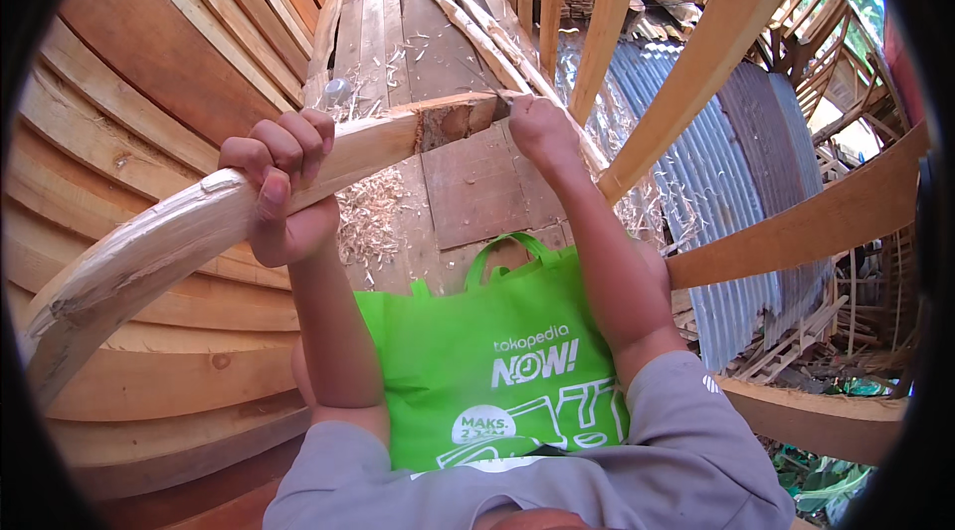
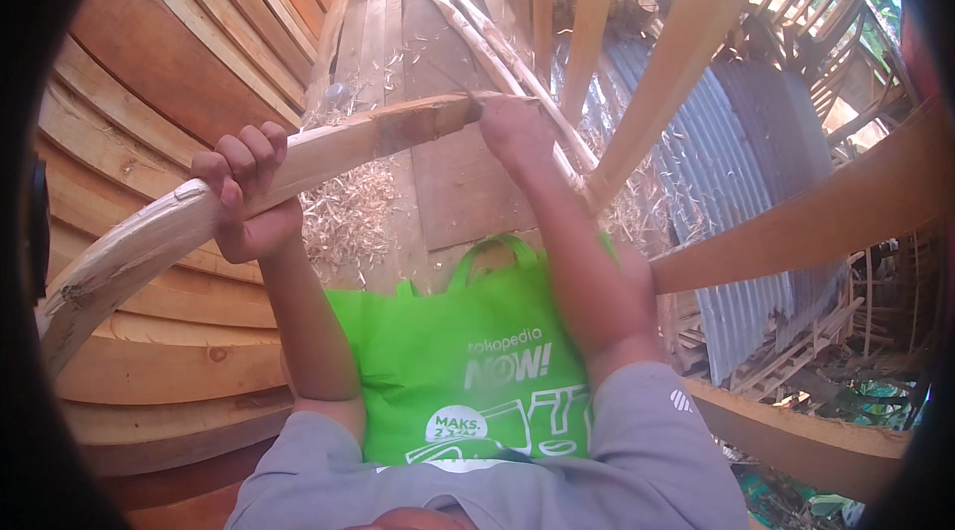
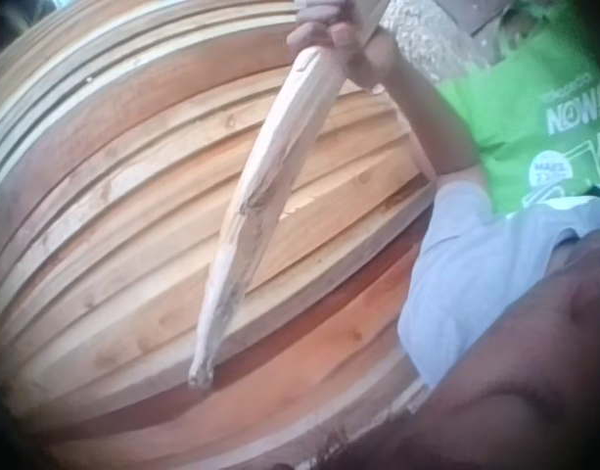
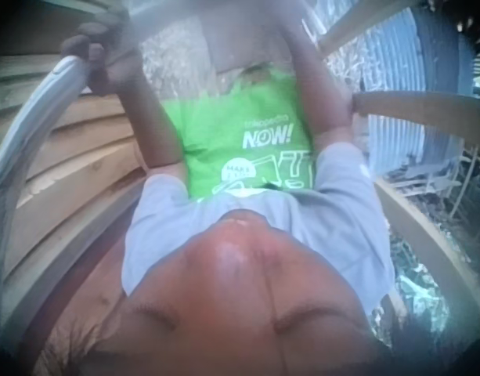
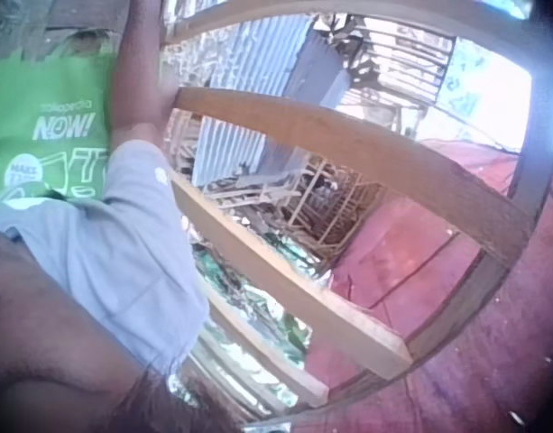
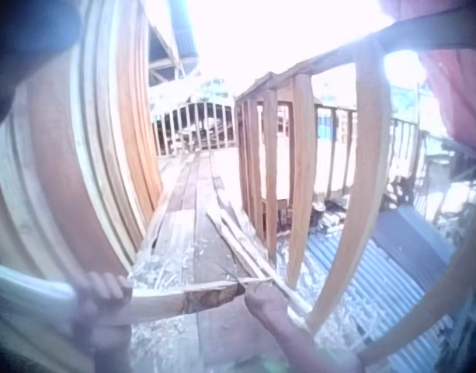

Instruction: The person sits on a wooden floor and uses a knife to carve a long, thin piece of wood. They hold the wood with their left hand and shave off thin strips with the knife in their right hand, producing wood shavings that fall onto a green bag on their lap.

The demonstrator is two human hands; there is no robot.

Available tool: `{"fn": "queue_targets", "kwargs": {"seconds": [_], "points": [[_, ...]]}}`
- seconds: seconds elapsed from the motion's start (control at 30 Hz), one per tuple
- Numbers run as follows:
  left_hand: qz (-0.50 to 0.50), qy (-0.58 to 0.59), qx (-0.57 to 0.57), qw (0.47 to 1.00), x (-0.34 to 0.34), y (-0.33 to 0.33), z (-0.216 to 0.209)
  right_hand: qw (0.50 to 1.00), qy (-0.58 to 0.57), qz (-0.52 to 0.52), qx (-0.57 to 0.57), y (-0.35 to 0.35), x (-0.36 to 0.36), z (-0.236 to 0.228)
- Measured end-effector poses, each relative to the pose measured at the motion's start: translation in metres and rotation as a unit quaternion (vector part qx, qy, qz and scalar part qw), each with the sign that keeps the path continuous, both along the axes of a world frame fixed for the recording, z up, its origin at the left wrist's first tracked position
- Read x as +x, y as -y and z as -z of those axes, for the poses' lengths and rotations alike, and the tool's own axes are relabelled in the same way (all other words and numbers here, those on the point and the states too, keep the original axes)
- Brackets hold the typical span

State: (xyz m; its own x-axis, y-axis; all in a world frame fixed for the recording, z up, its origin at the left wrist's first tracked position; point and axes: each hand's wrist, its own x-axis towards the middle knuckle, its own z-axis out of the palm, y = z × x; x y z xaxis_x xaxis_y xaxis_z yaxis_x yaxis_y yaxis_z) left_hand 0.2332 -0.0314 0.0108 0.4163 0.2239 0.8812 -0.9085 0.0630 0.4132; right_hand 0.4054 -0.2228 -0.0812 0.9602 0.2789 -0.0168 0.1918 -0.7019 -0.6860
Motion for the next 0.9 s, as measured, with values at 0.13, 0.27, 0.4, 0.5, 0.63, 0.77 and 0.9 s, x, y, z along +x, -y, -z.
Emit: {"fn": "queue_targets", "kwargs": {"seconds": [0.13,0.27,0.4,0.5,0.63,0.77,0.9], "points": [[0.014,0.023,-0.003,1.0,0.003,0.002,0.004,0.999,-0.011,-0.014,-0.036,0.027,0.041,0.053],[0.01,0.038,-0.009,0.999,-0.001,-0.004,0.006,0.999,-0.04,-0.024,-0.023,0.013,0.027,0.034],[0.031,0.048,0.004,0.998,0.005,-0.001,0.004,0.998,-0.059,0.004,0.024,0.019,0.022,0.035],[0.011,0.026,0.005,1.0,-0.003,-0.001,0.003,0.998,-0.001,-0.047,0.048,-0.013,-0.013,0.009],[-0.012,0.003,-0.014,1.0,-0.005,0.005,0.0,0.999,-0.029,0.012,0.023,-0.013,-0.005,0.01],[-0.043,-0.005,-0.021,0.999,-0.004,0.011,-0.005,0.999,-0.012,-0.017,0.048,-0.005,0.019,0.032],[-0.015,-0.002,0.002,1.0,-0.006,0.001,0.001,0.998,-0.015,-0.055,-0.001,-0.018,-0.022,-0.024]]}}
